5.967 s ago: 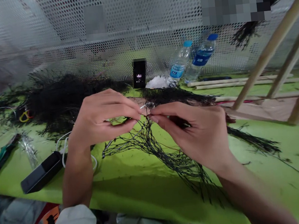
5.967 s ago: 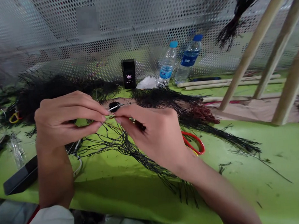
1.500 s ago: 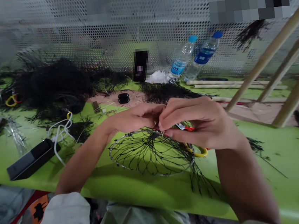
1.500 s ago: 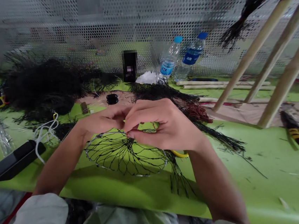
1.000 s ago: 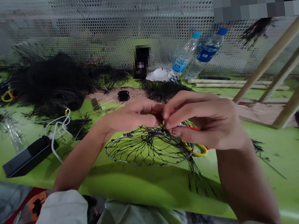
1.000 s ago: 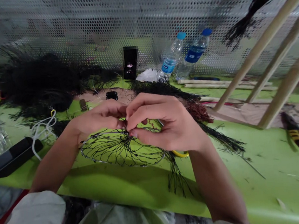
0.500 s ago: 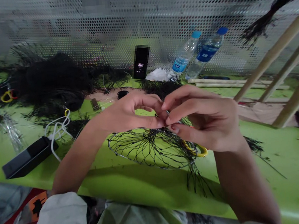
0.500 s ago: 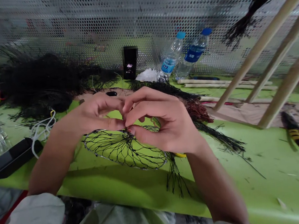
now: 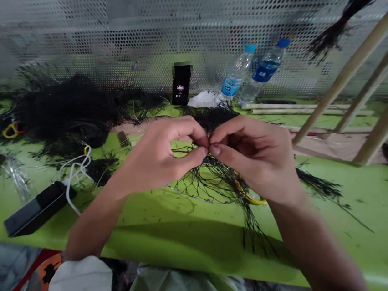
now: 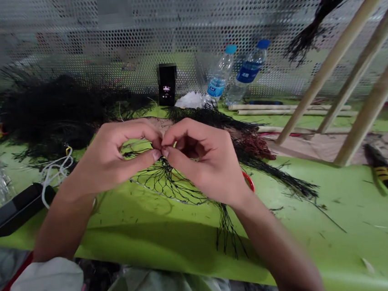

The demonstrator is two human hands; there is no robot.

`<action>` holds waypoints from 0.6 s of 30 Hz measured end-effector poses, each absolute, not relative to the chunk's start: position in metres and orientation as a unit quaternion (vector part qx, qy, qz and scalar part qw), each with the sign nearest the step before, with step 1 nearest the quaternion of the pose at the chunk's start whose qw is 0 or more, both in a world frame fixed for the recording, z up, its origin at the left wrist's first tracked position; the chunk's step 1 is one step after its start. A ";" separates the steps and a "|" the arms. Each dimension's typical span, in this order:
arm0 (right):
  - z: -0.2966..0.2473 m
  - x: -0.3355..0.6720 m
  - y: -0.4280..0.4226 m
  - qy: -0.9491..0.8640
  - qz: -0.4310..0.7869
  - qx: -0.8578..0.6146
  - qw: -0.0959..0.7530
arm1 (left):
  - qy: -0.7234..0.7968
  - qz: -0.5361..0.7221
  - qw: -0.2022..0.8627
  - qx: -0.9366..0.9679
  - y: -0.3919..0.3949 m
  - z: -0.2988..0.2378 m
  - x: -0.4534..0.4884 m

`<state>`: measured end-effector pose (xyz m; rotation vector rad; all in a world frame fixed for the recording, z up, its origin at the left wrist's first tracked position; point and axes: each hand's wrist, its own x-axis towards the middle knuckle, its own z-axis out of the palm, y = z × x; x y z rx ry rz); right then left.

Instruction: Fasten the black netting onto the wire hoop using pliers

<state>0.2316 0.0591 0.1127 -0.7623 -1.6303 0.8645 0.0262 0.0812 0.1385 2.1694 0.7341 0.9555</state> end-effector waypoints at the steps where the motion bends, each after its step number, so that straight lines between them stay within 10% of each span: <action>1: 0.112 0.231 0.059 -0.675 0.373 -0.322 0.548 | 0.282 0.369 0.317 0.827 0.081 0.138 0.026; 18: 0.111 0.223 0.051 -0.773 0.054 -0.396 0.492 | 0.335 0.385 0.262 0.819 0.087 0.132 0.025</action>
